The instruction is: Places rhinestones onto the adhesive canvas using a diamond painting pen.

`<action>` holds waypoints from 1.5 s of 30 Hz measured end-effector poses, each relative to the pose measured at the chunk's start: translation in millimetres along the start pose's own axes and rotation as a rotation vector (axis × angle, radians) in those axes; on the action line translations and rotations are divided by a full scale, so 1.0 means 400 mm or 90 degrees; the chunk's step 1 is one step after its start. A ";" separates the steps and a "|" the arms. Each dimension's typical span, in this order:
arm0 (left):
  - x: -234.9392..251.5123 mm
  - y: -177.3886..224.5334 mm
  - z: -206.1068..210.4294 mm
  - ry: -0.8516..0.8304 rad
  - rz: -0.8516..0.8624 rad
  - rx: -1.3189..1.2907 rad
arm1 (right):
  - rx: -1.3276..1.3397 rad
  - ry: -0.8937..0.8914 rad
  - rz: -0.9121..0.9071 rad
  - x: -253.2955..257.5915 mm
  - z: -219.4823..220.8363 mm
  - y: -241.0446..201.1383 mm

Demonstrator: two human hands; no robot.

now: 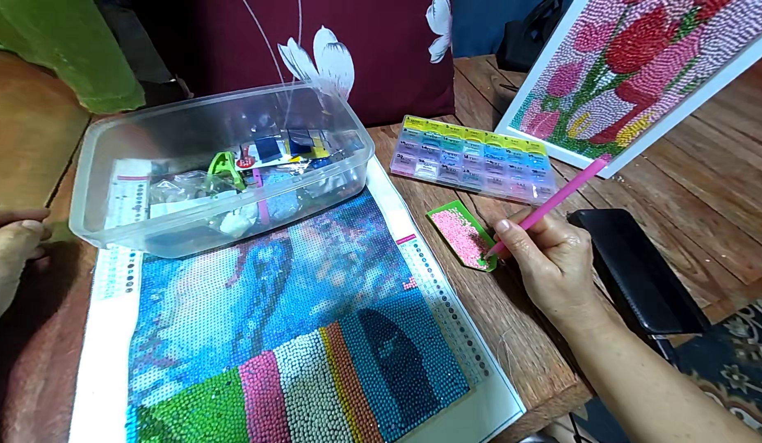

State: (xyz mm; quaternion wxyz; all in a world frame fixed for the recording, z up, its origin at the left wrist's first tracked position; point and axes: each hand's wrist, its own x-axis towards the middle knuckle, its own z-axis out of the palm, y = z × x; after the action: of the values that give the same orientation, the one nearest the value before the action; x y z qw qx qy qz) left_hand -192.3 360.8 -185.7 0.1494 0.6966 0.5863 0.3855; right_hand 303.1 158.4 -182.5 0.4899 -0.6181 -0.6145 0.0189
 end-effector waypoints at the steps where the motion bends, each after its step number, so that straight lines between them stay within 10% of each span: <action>1: 0.000 0.002 0.000 0.000 0.001 0.001 | -0.003 0.001 0.002 0.000 -0.001 0.001; 45: -0.007 0.036 -0.005 -0.008 0.000 0.022 | 0.010 0.006 0.011 0.001 0.002 0.002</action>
State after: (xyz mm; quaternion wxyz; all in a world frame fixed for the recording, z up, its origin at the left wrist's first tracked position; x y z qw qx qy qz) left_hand -183.6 353.8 -176.0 0.1411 0.7015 0.5923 0.3705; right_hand 303.1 159.5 -183.1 0.4972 -0.6195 -0.6069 0.0249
